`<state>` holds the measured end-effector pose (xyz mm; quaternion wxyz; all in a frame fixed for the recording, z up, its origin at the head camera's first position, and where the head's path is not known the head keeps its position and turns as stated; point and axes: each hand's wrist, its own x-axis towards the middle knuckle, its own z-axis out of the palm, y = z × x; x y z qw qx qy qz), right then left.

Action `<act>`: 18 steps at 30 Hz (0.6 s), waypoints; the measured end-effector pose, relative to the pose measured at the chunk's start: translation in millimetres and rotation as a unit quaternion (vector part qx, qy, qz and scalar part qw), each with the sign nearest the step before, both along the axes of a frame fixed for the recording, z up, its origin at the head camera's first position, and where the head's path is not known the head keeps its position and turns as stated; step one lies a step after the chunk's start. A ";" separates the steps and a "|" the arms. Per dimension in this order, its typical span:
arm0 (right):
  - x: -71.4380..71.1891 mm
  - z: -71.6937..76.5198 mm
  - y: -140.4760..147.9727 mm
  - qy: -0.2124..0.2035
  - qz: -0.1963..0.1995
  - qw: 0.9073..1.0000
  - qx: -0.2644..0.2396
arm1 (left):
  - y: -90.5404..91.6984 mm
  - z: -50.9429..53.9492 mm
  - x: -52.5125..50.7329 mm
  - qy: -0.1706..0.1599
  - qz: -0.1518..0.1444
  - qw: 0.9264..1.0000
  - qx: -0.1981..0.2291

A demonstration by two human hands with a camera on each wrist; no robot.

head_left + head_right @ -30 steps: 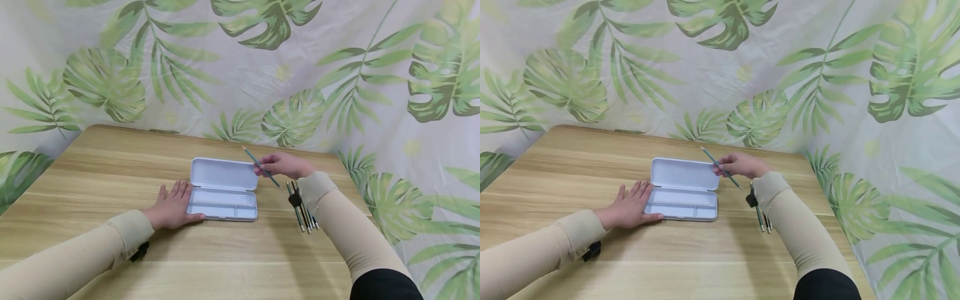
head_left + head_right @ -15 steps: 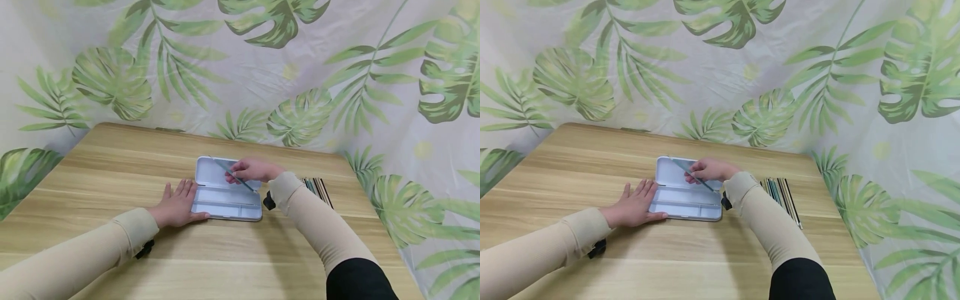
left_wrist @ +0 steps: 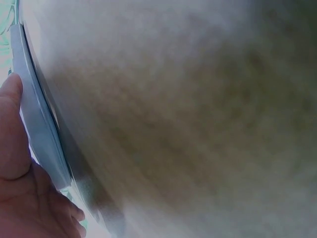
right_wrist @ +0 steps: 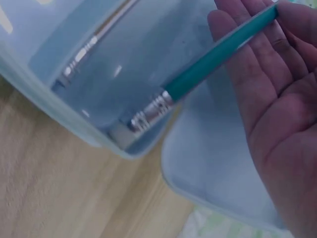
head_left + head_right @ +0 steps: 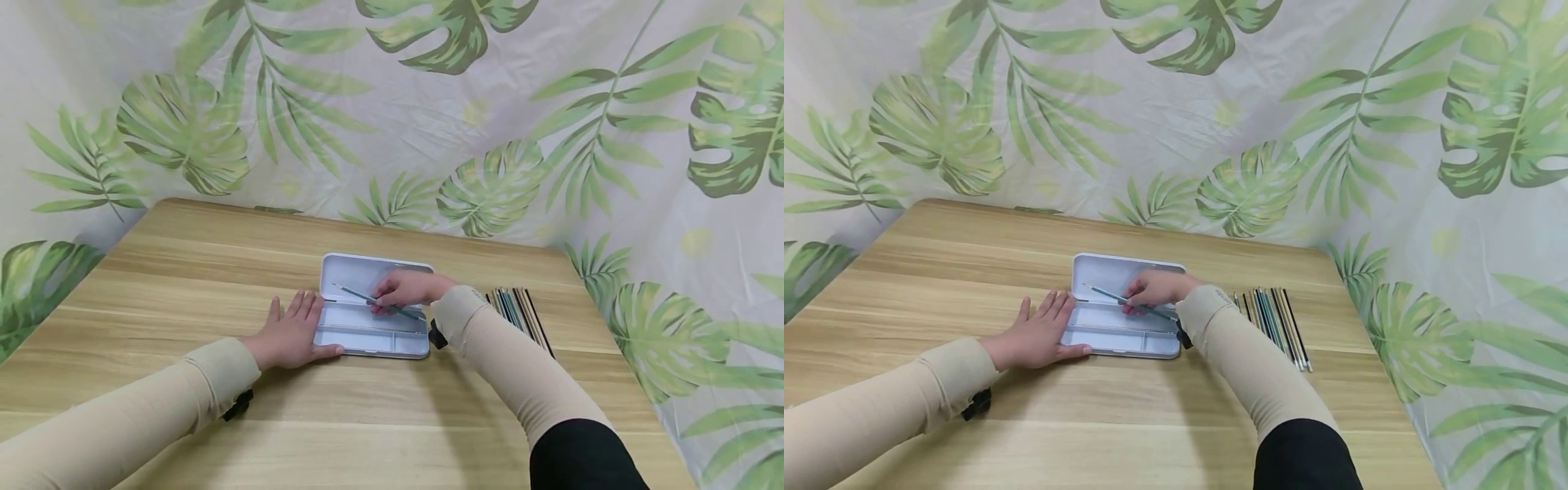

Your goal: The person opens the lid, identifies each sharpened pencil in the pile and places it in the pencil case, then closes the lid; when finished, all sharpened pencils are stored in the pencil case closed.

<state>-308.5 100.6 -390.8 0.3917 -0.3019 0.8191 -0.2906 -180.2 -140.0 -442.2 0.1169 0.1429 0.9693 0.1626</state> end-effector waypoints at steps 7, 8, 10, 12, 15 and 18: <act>5.8 -8.3 -6.5 0.014 0.012 1.000 0.008 | -3.6 -4.1 0.8 0.003 0.003 1.000 0.002; 6.7 -8.9 -7.0 0.015 0.009 1.000 0.007 | -4.1 -4.7 0.9 0.002 0.003 1.000 0.004; 8.0 -9.8 -6.8 0.009 -0.002 1.000 0.006 | -5.0 -5.9 0.6 0.003 0.001 1.000 0.008; 8.5 -10.0 -5.5 0.001 -0.013 1.000 0.004 | -5.1 -6.9 -0.3 0.004 -0.002 1.000 0.011; 8.2 -9.8 -0.8 -0.014 -0.035 0.999 -0.006 | -4.1 -6.7 -1.7 0.005 -0.003 1.000 0.016; 7.2 -7.4 7.5 -0.016 -0.058 0.998 -0.024 | -1.8 -4.4 -2.6 0.004 -0.003 1.000 0.017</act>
